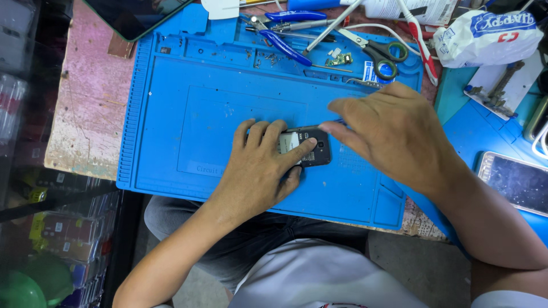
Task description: The person disassembles a mobile phone by hand and using a screwdriver and tweezers. They remove the back cover, unscrew internal screws, and carefully lift out the motherboard and other electronic parts one at a time on a blue mat.
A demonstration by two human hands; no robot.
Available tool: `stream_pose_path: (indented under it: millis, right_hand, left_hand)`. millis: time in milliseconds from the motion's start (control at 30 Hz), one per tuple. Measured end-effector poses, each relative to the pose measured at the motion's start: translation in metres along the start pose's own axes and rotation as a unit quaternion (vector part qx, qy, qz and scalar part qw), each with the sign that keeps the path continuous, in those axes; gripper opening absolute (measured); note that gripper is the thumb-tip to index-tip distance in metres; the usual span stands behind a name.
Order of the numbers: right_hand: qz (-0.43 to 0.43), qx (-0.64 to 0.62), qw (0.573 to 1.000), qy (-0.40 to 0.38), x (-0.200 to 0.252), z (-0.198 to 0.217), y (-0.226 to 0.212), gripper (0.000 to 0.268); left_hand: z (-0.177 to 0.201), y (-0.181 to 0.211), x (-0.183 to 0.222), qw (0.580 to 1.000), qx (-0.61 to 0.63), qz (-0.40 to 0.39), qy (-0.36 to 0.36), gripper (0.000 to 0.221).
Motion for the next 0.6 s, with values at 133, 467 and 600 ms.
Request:
stream_pose_path:
  millis: [133, 467, 600]
  right_hand:
    - [0.015, -0.009, 0.999, 0.028, -0.003, -0.002, -0.002, 0.022]
    - [0.02, 0.033, 0.999, 0.021, 0.0, -0.001, -0.003, 0.021]
    - [0.029, 0.055, 0.998, -0.006, 0.001, -0.003, -0.002, 0.014]
  left_hand:
    - [0.0, 0.001, -0.023, 0.993, 0.118, -0.002, 0.027, 0.049]
    - [-0.035, -0.005, -0.063, 0.984, 0.131, -0.079, 0.087, 0.023]
    - [-0.02, -0.006, -0.057, 0.993, 0.101, -0.049, 0.036, 0.044]
Point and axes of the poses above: each hand's wrist, its own x-axis away from the middle knuckle, its own z-axis out of the back of the hand, y = z × x, the point moved 3 cm from there along -x, towards the middle knuckle, and after that the axes turned 8 degrees about z, right-handed, at the moved point
